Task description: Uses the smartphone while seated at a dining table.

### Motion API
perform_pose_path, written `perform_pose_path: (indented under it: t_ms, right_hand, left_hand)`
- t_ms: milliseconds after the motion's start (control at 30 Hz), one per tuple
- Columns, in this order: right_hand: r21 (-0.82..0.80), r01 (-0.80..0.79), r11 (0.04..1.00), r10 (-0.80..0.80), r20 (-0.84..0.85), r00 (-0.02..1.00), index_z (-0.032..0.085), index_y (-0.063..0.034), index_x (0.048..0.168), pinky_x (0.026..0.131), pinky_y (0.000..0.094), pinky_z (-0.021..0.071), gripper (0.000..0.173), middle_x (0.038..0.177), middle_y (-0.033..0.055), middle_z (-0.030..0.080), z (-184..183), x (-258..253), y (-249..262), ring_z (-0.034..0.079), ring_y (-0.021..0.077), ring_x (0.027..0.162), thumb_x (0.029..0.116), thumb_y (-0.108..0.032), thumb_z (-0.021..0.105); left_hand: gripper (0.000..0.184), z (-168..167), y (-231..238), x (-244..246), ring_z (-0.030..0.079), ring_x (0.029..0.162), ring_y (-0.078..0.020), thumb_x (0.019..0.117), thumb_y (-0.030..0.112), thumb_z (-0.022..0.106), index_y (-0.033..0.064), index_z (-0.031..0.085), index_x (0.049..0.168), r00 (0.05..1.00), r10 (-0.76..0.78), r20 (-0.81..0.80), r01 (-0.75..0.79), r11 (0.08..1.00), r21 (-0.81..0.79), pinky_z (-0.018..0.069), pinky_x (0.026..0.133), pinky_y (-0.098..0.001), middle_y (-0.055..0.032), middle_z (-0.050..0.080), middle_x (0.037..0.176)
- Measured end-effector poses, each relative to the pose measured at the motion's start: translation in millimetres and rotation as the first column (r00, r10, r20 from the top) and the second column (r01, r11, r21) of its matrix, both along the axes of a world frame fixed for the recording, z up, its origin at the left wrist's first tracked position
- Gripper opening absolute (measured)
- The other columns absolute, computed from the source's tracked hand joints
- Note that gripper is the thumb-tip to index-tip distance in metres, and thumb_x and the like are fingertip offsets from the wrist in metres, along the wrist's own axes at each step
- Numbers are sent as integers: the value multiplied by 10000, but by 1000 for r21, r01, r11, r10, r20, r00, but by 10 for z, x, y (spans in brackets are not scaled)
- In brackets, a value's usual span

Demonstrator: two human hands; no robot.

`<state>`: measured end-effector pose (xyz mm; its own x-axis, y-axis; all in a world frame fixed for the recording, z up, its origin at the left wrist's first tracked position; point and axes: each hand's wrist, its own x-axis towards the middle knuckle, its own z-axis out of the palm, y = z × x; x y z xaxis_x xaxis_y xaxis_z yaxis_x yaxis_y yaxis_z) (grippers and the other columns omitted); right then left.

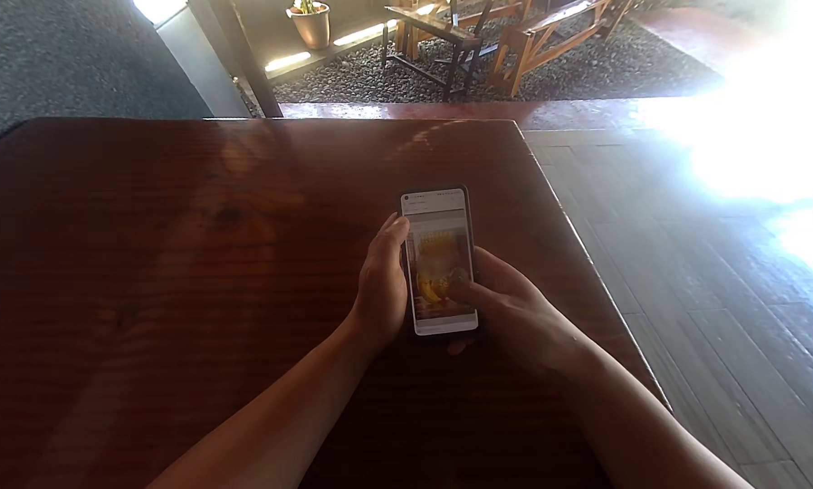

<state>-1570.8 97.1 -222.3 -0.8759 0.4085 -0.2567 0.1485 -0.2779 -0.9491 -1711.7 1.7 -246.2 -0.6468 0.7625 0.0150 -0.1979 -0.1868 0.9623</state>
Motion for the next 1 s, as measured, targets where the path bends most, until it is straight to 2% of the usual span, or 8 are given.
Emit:
perform_pose_path:
  t_ms: [100, 200, 300, 400, 467, 633, 833, 1000]
  right_hand:
    - [13, -17, 1000, 17, -10, 1000, 553, -121, 1325, 590, 367, 633, 311, 1115, 176, 697, -9, 1, 11, 740, 277, 849, 1019, -77, 515]
    - [25, -23, 999, 23, -13, 1000, 558, -139, 1330, 586, 368, 632, 322, 1137, 172, 691, -13, 1, 16, 737, 278, 855, 1018, -73, 516]
    - [23, -15, 1000, 15, -9, 1000, 566, -147, 1335, 584, 371, 631, 332, 1138, 167, 691, -12, -2, 15, 736, 278, 855, 1018, -71, 506]
    - [-5, 16, 1000, -16, 5, 1000, 576, -145, 1317, 581, 364, 629, 272, 1106, 169, 703, -16, -1, 11, 740, 272, 838, 1078, -200, 458]
    - [-24, 36, 999, -36, 19, 999, 581, -149, 1319, 581, 367, 630, 308, 1091, 174, 706, -8, -3, 5, 742, 276, 831, 1101, -307, 430]
    - [4, -1, 1000, 1, -17, 1000, 560, -110, 1287, 563, 326, 612, 246, 982, 176, 699, -14, 1, 1, 719, 238, 754, 1049, -115, 499]
    - [14, -19, 1000, 19, -30, 999, 566, -115, 1301, 570, 340, 619, 273, 989, 187, 693, -27, 4, 13, 724, 253, 779, 1033, -112, 516]
    - [12, -18, 1000, 18, -31, 999, 568, -106, 1284, 571, 335, 618, 262, 993, 192, 698, -29, 5, 12, 727, 255, 774, 1027, -99, 519]
  left_hand:
    - [511, 7, 4, 4, 594, 1236, -144, 1102, 362, 214, 118, 527, 1422, 1000, -2, -8, 2, 1000, 22, 506, 1034, -363, -53, 619, 1336]
    - [535, -6, -2, -2, 552, 1298, -170, 1098, 404, 242, 113, 449, 1496, 1000, 2, 22, -2, 1000, -6, 474, 1073, -391, -71, 575, 1403]
    - [539, -18, -1, -3, 540, 1316, -180, 1096, 419, 249, 112, 453, 1490, 1000, 15, 23, -14, 1000, -17, 469, 1080, -403, -76, 571, 1412]
    - [523, -7, 7, 4, 561, 1282, -163, 1096, 397, 241, 112, 489, 1458, 1000, 20, 5, -20, 1000, -2, 478, 1064, -383, -68, 588, 1379]
    - [527, -6, 0, 2, 529, 1322, -165, 1099, 396, 238, 109, 482, 1467, 1000, 14, 3, -14, 1000, -10, 455, 1090, -387, -68, 565, 1416]
    - [513, -23, 6, -10, 571, 1269, -150, 1102, 374, 224, 111, 506, 1441, 1000, -3, -15, 4, 1000, 30, 482, 1063, -376, -61, 603, 1359]
    - [502, -19, 11, -7, 610, 1216, -155, 1104, 361, 222, 107, 528, 1412, 1000, -9, 3, 9, 998, 55, 508, 1035, -371, -66, 639, 1302]
    - [507, -20, 4, -8, 585, 1255, -156, 1105, 367, 225, 111, 514, 1433, 1000, -9, -13, 10, 999, 44, 488, 1061, -373, -60, 617, 1345]
